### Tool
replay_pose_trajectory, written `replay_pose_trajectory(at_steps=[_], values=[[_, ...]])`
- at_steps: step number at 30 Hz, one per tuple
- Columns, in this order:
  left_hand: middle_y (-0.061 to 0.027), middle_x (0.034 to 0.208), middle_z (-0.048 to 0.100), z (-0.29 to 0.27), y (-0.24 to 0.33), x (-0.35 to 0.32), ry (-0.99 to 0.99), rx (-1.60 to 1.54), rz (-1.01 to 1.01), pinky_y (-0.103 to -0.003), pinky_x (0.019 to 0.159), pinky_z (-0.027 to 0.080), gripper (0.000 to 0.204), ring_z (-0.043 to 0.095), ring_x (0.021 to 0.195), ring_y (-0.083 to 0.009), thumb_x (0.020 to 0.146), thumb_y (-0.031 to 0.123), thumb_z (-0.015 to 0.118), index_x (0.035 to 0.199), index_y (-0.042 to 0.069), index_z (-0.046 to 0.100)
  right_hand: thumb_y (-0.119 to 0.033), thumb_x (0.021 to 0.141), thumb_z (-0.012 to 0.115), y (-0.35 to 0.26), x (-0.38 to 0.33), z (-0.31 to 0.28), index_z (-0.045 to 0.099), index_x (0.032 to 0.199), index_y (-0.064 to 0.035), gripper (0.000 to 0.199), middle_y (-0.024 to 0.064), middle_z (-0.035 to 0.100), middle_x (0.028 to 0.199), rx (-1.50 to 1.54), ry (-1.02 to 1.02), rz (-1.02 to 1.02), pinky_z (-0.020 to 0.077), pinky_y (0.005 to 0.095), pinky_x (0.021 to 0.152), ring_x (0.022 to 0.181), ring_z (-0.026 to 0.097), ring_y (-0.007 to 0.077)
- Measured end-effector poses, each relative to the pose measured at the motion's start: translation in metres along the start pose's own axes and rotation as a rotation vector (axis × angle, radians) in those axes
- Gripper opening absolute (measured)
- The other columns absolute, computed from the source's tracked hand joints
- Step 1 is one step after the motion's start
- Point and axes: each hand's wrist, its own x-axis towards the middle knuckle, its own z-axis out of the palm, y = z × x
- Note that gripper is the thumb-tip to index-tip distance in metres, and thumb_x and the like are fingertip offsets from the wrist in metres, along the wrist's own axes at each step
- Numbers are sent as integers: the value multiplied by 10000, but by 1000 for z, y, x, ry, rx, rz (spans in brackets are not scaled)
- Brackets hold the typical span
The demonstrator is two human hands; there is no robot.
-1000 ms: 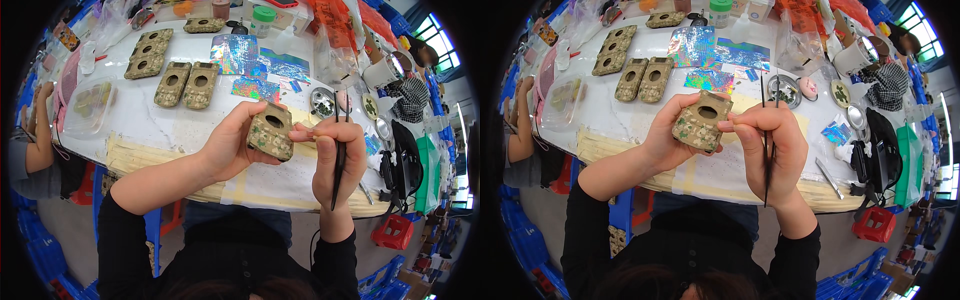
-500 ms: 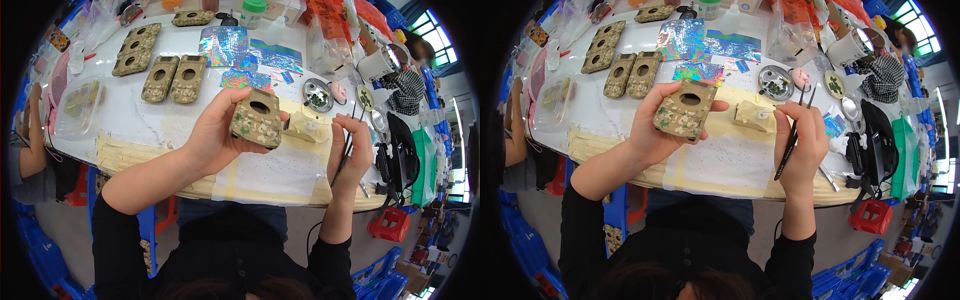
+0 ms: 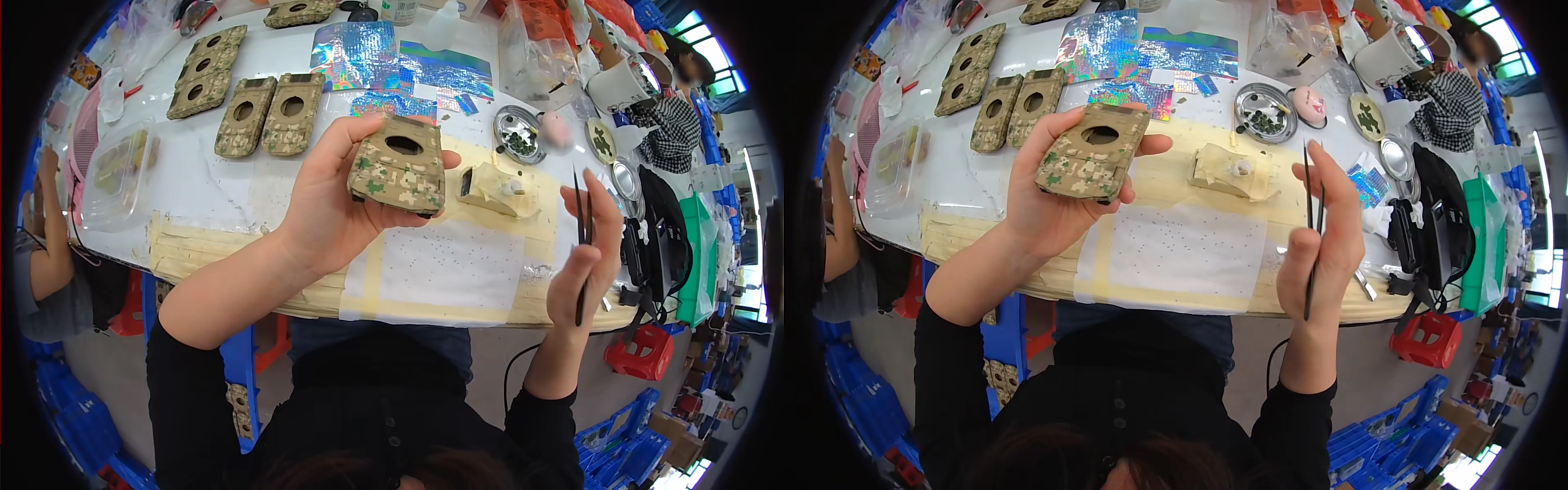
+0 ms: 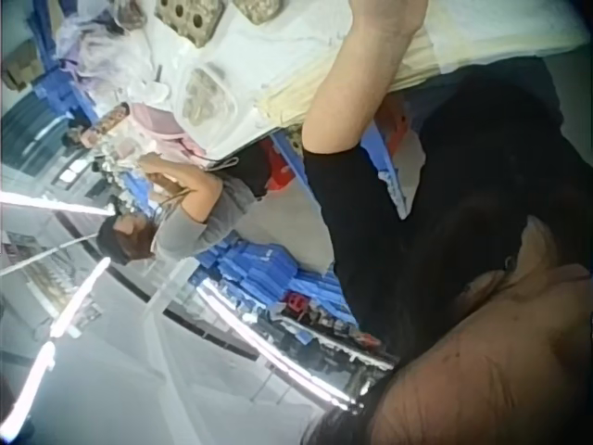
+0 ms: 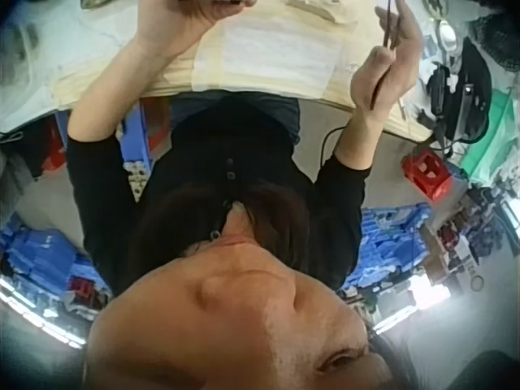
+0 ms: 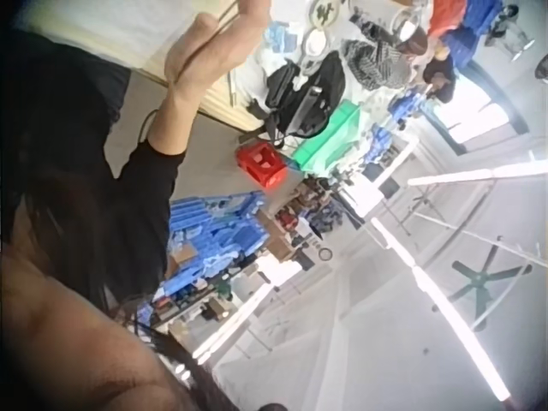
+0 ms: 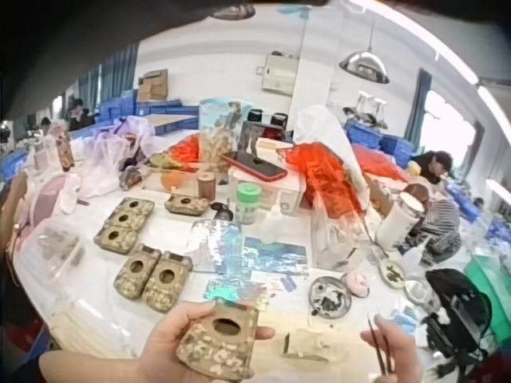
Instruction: Applying detailed paint/dabs and organizing toy tank hulls at a factory workbench.
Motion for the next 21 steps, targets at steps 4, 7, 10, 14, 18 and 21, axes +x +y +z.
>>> replay_pose_trajectory(at_steps=[4, 7, 10, 14, 18, 21], values=[[-266, 1195, 550, 1, -2, -1, 11, 16, 1, -270, 563, 537, 534, 657, 692, -221, 936, 379, 299, 1308, 20, 436, -620, 885, 423, -7, -21, -18, 405, 1280, 48, 777, 190, 564, 1150, 181, -76, 196, 461, 362, 892, 1059, 592, 272], [-271, 1195, 548, 1, -3, -1, 15, 9, -5, -258, 559, 536, 540, 659, 688, -217, 940, 382, 292, 1311, 14, 432, -222, 875, 647, -10, -30, -23, 415, 1250, 66, 526, 208, 595, 1124, 389, -116, 331, 474, 328, 892, 1079, 598, 283], [-273, 1199, 544, 1, -4, 0, 16, 11, -8, -251, 554, 538, 544, 661, 690, -213, 943, 384, 287, 1312, 11, 430, 29, 837, 626, -8, -42, -19, 576, 1099, 73, 270, 169, 641, 1059, 458, -199, 491, 470, 260, 870, 960, 638, 196], [-274, 1210, 535, -1, -4, 1, 2, 27, -5, -254, 553, 547, 544, 663, 696, -213, 945, 381, 286, 1314, 8, 428, -51, 880, 609, 0, -44, -1, 578, 1059, 70, 218, 110, 650, 908, 500, -220, 434, 496, 240, 749, 809, 634, 152], [-275, 1215, 531, -1, -3, 1, 2, 10, -12, -255, 559, 554, 543, 662, 696, -215, 946, 379, 285, 1312, 5, 430, -94, 922, 564, -6, -42, 16, 555, 973, 57, 159, 117, 636, 854, 575, -135, 556, 504, 231, 657, 767, 634, 153], [-278, 1213, 531, -1, -4, 1, 1, 0, -8, -257, 561, 556, 547, 663, 697, -218, 945, 381, 285, 1316, 5, 428, -82, 905, 589, -7, -41, 20, 560, 907, 34, 120, 83, 628, 815, 528, -114, 584, 472, 210, 598, 723, 628, 122]])
